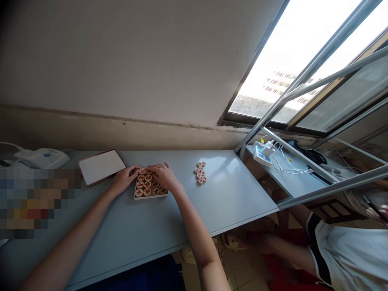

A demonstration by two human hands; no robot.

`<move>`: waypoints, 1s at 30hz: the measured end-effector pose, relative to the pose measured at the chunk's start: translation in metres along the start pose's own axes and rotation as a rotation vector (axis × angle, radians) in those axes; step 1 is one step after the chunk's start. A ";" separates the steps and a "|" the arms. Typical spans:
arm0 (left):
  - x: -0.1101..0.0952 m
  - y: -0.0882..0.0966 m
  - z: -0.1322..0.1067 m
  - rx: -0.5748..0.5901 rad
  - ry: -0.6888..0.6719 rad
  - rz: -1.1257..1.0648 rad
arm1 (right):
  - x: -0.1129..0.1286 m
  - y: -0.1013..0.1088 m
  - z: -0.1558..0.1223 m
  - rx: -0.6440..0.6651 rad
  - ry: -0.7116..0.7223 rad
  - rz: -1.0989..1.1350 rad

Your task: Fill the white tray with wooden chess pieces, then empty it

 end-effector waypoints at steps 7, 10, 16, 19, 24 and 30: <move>-0.001 0.001 0.000 -0.006 0.020 0.004 | -0.008 0.023 -0.006 -0.218 -0.056 -0.028; 0.001 0.000 0.000 -0.001 0.030 0.014 | -0.030 0.044 -0.022 -0.347 -0.196 -0.111; 0.001 0.000 -0.001 -0.010 0.011 0.014 | -0.100 0.063 -0.067 -0.380 -0.558 -0.331; 0.001 0.000 -0.001 -0.009 0.014 0.025 | -0.121 0.070 -0.084 -0.478 -0.665 -0.395; 0.002 -0.001 0.000 -0.004 0.018 0.032 | -0.112 0.075 -0.081 -0.553 -0.670 -0.338; 0.000 0.000 -0.001 0.010 0.021 0.033 | -0.017 0.034 -0.028 -0.209 -0.073 0.042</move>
Point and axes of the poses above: each hand's wrist, its own z-axis towards the middle knuckle, its own y-axis out of the back of the hand, x = y × z, the point moved 8 cm from there along z, towards the middle knuckle, and after that the axes turned 1 degree about x, right-handed, at the moved point
